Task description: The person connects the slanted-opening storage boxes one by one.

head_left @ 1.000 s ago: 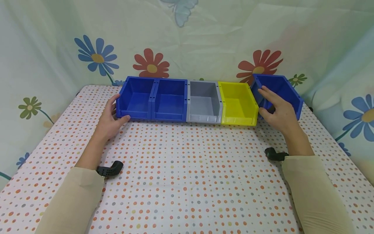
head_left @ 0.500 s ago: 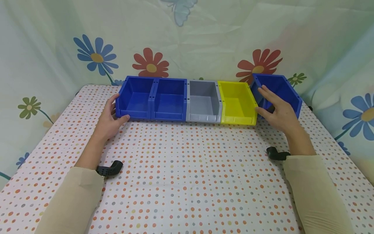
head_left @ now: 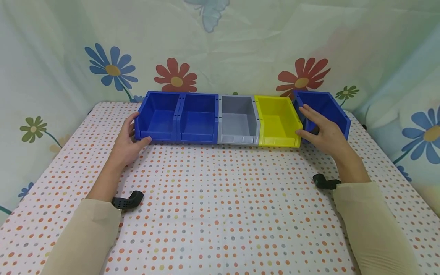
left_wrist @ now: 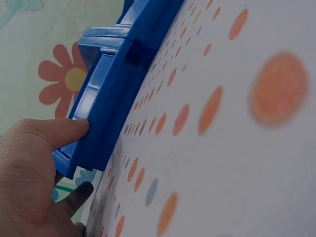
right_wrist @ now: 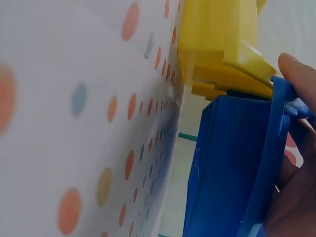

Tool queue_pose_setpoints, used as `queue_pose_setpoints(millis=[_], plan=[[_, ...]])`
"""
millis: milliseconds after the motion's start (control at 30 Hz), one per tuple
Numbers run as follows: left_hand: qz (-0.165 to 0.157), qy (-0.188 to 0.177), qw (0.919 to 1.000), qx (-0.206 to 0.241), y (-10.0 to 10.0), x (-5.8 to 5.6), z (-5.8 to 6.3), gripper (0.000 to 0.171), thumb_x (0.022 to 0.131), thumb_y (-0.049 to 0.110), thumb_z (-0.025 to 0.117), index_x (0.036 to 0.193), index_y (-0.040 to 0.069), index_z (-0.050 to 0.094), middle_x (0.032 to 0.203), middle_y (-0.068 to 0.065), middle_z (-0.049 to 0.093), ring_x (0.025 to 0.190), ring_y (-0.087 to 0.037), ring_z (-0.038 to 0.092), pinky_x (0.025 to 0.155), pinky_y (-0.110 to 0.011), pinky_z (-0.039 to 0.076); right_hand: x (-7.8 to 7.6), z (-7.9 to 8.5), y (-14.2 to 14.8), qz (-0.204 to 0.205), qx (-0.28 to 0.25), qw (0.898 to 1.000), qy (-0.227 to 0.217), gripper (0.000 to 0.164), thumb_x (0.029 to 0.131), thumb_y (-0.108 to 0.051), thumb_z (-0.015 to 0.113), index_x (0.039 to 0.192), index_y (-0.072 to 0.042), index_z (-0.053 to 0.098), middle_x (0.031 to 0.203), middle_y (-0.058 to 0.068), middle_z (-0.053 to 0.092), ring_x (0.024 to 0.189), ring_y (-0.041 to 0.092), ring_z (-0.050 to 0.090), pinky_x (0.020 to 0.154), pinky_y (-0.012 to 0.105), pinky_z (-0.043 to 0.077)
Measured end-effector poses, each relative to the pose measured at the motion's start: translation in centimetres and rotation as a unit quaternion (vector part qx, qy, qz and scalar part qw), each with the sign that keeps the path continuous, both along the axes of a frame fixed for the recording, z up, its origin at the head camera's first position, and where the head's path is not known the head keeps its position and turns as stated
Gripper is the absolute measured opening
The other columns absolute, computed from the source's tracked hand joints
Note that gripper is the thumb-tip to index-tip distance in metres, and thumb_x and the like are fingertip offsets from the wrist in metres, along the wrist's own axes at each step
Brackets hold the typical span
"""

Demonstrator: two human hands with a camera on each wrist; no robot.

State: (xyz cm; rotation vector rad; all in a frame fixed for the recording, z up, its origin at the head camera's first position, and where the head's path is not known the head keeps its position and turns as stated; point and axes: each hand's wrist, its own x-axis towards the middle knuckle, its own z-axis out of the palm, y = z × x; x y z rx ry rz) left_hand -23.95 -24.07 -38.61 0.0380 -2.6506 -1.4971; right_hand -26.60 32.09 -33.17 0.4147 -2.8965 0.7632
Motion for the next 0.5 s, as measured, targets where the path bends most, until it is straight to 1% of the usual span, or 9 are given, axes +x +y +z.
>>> queue_pose_setpoints(millis=[100,200,333,433,500], plan=[[0.003,0.0,1.0,-0.001,-0.06,0.02,0.14,0.09,0.101,0.017,0.065,0.166,0.039,0.007,0.172,-0.019,0.018,0.157,-0.046,0.021,0.125,-0.064,0.025,0.0,0.09,-0.09,0.0,0.002,1.0,0.005,0.077,0.101,-0.02,0.068,0.165,-0.02,0.026,0.174,0.005,0.017,0.159,0.044,0.017,0.119,0.074,0.024],[0.003,0.002,1.0,-0.001,-0.14,0.06,0.15,0.09,0.101,0.017,0.065,0.166,0.038,0.006,0.173,-0.019,0.016,0.157,-0.046,0.021,0.125,-0.064,0.024,-0.09,0.1,-0.31,-0.004,0.01,1.0,-0.008,0.078,0.101,-0.022,0.068,0.166,-0.022,0.024,0.175,0.005,0.016,0.158,0.044,0.016,0.118,0.074,0.025],[0.001,0.002,1.0,-0.001,-0.19,0.16,0.0,0.091,0.101,0.016,0.065,0.167,0.037,0.006,0.172,-0.02,0.016,0.157,-0.047,0.021,0.125,-0.065,0.025,-0.14,-0.1,-0.52,-0.011,0.023,0.999,-0.034,0.079,0.102,-0.026,0.067,0.167,-0.024,0.021,0.175,0.003,0.013,0.156,0.047,0.021,0.116,0.074,0.029],[0.0,0.002,1.0,0.0,-0.09,0.13,-0.08,0.09,0.101,0.016,0.065,0.166,0.037,0.007,0.172,-0.02,0.018,0.157,-0.046,0.022,0.125,-0.065,0.025,-0.05,-0.3,-0.48,-0.017,0.033,0.998,-0.04,0.08,0.102,-0.028,0.066,0.167,-0.025,0.019,0.175,0.003,0.013,0.15,0.05,0.029,0.114,0.073,0.034],[0.0,0.003,1.0,0.0,-0.01,0.09,-0.07,0.09,0.101,0.016,0.065,0.166,0.038,0.007,0.172,-0.02,0.018,0.157,-0.046,0.022,0.125,-0.065,0.025,-0.06,-0.42,-0.38,-0.019,0.038,0.998,-0.045,0.08,0.103,-0.03,0.065,0.167,-0.025,0.018,0.175,0.003,0.011,0.149,0.051,0.031,0.114,0.073,0.034]])
